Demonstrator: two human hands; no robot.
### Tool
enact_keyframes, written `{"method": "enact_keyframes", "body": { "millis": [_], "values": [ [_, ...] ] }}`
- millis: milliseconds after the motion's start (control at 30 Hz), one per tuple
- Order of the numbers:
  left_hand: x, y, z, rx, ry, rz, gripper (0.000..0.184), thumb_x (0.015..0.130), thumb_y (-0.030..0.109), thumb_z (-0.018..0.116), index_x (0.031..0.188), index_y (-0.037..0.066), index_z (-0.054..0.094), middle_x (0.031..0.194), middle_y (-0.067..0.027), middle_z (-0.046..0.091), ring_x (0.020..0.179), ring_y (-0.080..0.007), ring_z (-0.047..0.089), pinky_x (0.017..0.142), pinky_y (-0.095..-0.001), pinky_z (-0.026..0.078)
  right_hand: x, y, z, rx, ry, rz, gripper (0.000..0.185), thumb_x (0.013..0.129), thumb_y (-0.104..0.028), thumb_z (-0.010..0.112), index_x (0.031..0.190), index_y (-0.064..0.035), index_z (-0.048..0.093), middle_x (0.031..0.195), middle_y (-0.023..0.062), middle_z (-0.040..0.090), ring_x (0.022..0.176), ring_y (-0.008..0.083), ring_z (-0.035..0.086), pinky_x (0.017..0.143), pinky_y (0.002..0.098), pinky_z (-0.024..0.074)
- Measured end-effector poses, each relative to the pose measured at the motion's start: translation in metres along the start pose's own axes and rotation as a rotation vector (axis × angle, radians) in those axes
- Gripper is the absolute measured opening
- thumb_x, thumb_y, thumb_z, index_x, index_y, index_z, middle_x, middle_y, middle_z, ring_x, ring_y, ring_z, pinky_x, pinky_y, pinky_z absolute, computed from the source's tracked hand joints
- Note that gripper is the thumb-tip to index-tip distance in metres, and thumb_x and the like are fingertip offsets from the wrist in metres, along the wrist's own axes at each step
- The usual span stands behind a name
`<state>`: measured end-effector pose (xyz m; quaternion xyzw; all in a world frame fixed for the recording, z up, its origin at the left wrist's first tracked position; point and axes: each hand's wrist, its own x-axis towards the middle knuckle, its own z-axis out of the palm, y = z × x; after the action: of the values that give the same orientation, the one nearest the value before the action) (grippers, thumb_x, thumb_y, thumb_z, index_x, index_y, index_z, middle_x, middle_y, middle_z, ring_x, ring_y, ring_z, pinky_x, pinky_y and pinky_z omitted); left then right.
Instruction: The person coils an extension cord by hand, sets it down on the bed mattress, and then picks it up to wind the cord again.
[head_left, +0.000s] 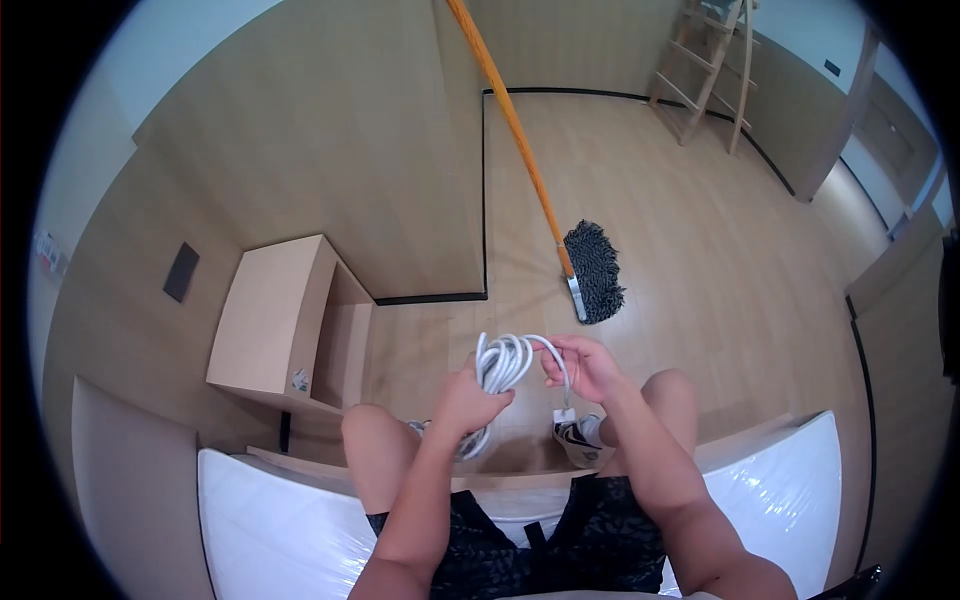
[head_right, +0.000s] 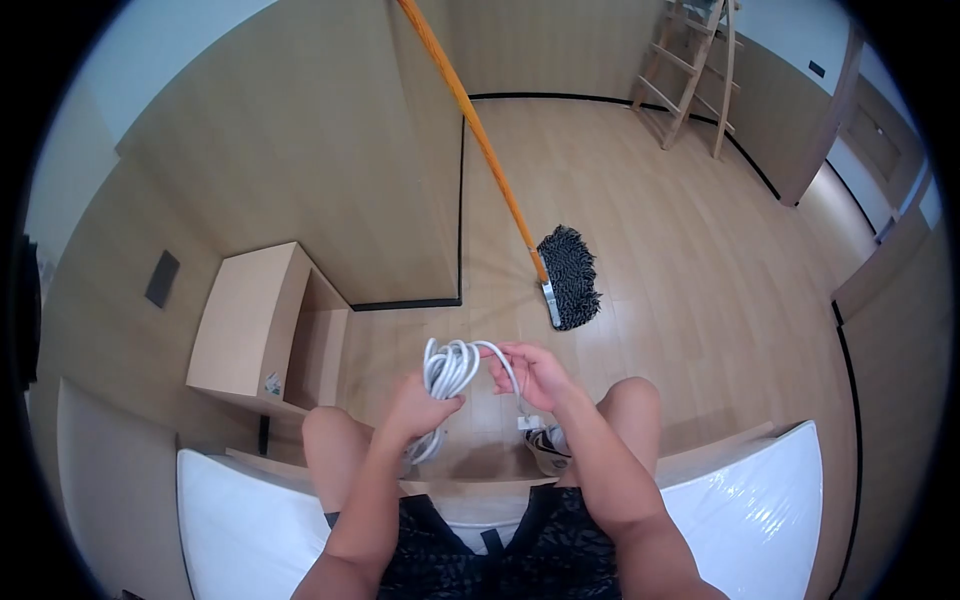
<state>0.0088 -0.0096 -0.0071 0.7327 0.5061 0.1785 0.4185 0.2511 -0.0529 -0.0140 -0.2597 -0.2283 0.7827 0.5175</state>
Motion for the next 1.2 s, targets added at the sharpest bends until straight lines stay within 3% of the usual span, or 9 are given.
{"method": "enact_keyframes", "body": {
  "millis": [100,300,400,500,800,1000,1100,1200],
  "values": [
    [-0.002,0.015,0.012,0.021,0.103,-0.054,0.063,0.07,0.031,0.076,0.118,-0.002,0.054,0.097,-0.0281,0.068,0.094,-0.0441,0.066,0.084,-0.0467,0.053,-0.001,0.004,0.017,0.009,0.069,-0.043,0.029,0.1,-0.018,0.043,0.118,-0.0016,0.059,0.088,0.0051,0.064,0.073,0.0134,0.062,0.066,0.033,0.0571],
    [-0.006,0.024,0.016,0.271,0.058,-0.079,0.056,0.07,0.03,0.073,0.115,0.003,0.052,0.094,-0.0255,0.069,0.091,-0.0434,0.067,0.081,-0.0495,0.053,0.002,0.01,0.013,-0.505,0.341,-0.07,0.018,0.098,-0.013,0.052,0.1,-0.0022,0.066,0.07,0.0008,0.06,0.059,0.0086,0.056,0.051,0.024,0.0457],
    [-0.007,0.025,0.02,0.324,0.027,-0.101,0.052,0.071,0.026,0.071,0.114,0.005,0.052,0.094,-0.0242,0.068,0.089,-0.043,0.066,0.08,-0.0509,0.053,0.001,0.008,0.008,-0.565,0.39,-0.08,0.015,0.096,-0.01,0.056,0.09,-0.0032,0.068,0.062,-0.0014,0.056,0.051,0.0064,0.05,0.046,0.0223,0.0383],
    [-0.004,0.023,0.022,0.376,0.013,-0.138,0.06,0.07,0.026,0.074,0.124,0.008,0.052,0.101,-0.0224,0.069,0.095,-0.041,0.066,0.084,-0.0481,0.053,-0.002,0.007,0.016,-0.576,0.449,-0.077,0.013,0.093,-0.008,0.057,0.088,-0.0022,0.067,0.061,-0.0006,0.056,0.047,0.0065,0.048,0.043,0.0221,0.0371],
    [-0.006,0.013,0.023,0.485,-0.115,0.095,0.047,0.07,0.014,0.068,0.114,0.008,0.052,0.099,-0.0206,0.067,0.093,-0.0398,0.065,0.081,-0.0487,0.053,0.002,0.002,0.001,-0.567,0.558,-0.212,0.009,0.091,-0.005,0.06,0.093,0.0006,0.066,0.064,0.0036,0.062,0.046,0.0079,0.05,0.04,0.0225,0.0377],
    [-0.007,0.01,0.026,0.413,-0.105,0.034,0.062,0.069,0.027,0.075,0.122,0.009,0.051,0.104,-0.0214,0.068,0.099,-0.04,0.064,0.085,-0.0469,0.052,0.006,0.011,0.002,-0.496,0.447,-0.244,0.021,0.095,-0.008,0.059,0.113,0.0011,0.059,0.079,0.0092,0.069,0.056,0.0093,0.056,0.051,0.0236,0.0452],
    [-0.007,0.021,0.021,0.33,-0.084,-0.097,0.06,0.07,0.032,0.076,0.117,0.005,0.051,0.101,-0.0227,0.068,0.097,-0.0409,0.066,0.085,-0.0476,0.053,0.007,0.016,0.013,-0.4,0.235,-0.214,0.026,0.096,-0.009,0.058,0.12,0.0014,0.056,0.089,0.0109,0.07,0.066,0.0102,0.059,0.062,0.0252,0.0494],
    [-0.006,0.028,0.013,0.311,-0.098,-0.188,0.072,0.071,0.042,0.079,0.123,0.003,0.048,0.105,-0.0239,0.068,0.1,-0.0405,0.066,0.086,-0.0472,0.052,0.01,0.019,0.014,-0.512,0.213,-0.216,0.036,0.096,-0.008,0.057,0.13,0.0041,0.051,0.098,0.0093,0.069,0.075,0.0126,0.06,0.075,0.0268,0.051]
  ]
}}
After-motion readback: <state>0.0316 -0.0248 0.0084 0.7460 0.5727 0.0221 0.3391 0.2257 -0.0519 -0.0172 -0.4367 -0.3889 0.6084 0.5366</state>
